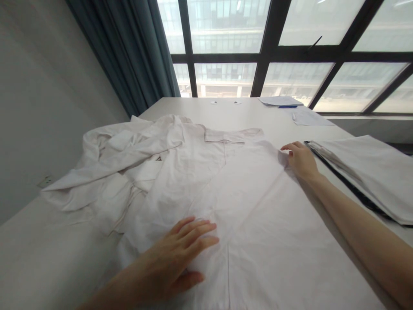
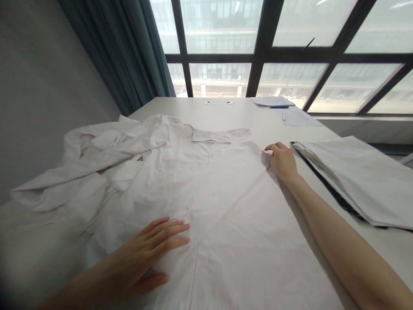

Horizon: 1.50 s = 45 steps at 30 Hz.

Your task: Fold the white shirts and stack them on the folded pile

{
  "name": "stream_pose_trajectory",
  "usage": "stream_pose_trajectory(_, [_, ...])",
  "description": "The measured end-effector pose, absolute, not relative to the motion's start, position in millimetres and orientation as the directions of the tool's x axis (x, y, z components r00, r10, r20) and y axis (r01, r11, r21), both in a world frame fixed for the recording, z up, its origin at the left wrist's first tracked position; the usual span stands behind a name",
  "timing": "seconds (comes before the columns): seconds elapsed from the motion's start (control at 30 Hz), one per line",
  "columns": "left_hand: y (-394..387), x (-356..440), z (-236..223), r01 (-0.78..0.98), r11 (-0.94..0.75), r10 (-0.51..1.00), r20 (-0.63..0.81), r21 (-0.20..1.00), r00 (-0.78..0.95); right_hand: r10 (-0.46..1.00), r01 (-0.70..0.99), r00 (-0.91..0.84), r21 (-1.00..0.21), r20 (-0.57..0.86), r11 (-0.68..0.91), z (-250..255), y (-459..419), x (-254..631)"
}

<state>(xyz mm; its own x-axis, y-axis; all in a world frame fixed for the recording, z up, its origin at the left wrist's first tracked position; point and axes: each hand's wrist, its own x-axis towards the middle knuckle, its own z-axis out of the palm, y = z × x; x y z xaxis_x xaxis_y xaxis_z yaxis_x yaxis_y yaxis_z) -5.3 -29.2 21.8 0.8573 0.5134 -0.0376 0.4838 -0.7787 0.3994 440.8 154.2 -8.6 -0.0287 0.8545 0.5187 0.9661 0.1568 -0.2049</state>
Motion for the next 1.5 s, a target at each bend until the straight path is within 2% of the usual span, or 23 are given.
stream_pose_trajectory(0.13, [-30.7, -5.4, 21.3, 0.489, -0.807, 0.505, -0.042, 0.332, 0.862, 0.848, 0.914, -0.161, -0.249, 0.504, 0.321, -5.4, 152.5, 415.8])
stream_pose_trajectory(0.23, [-31.1, -5.9, 20.2, 0.486, -0.816, 0.502, -0.033, 0.313, 0.864, 0.846, 0.844, -0.367, -0.244, 0.386, 0.477, -16.1, 152.5, 395.6])
stream_pose_trajectory(0.3, [-31.2, -6.0, 19.2, 0.486, -0.822, 0.499, -0.036, 0.298, 0.866, 0.846, 0.829, -0.439, -0.226, 0.304, 0.511, -24.6, 152.8, 389.3])
stream_pose_trajectory(0.43, [-31.6, -6.3, 17.7, 0.480, -0.827, 0.496, -0.023, 0.291, 0.868, 0.886, 0.875, -0.408, -0.182, 0.222, 0.449, -33.1, 155.5, 399.2])
stream_pose_trajectory(0.7, [-31.4, -7.4, 16.4, 0.471, -0.838, 0.486, -0.016, 0.276, 0.874, 0.960, 0.959, -0.222, -0.140, 0.169, 0.246, -33.7, 164.3, 438.6])
stream_pose_trajectory(0.93, [-30.9, -7.3, 17.9, 0.477, -0.823, 0.497, -0.015, 0.310, 0.868, 0.964, 0.972, -0.160, -0.138, 0.212, 0.191, -38.8, 166.3, 443.2])
stream_pose_trajectory(1.2, [-27.8, -8.3, 16.9, 0.452, -0.829, 0.487, 0.028, 0.328, 0.873, 0.927, 0.983, -0.062, -0.138, 0.371, 0.120, -39.4, 165.8, 441.8])
stream_pose_trajectory(1.4, [-26.7, -7.8, 13.8, 0.463, -0.836, 0.503, 0.077, 0.294, 0.861, 0.850, 0.962, -0.153, -0.121, 0.504, 0.245, -27.7, 160.7, 434.3])
stream_pose_trajectory(1.5, [-26.3, -6.1, 14.9, 0.462, -0.831, 0.512, 0.105, 0.309, 0.852, 0.825, 0.944, -0.206, -0.115, 0.527, 0.309, -24.8, 157.7, 431.2])
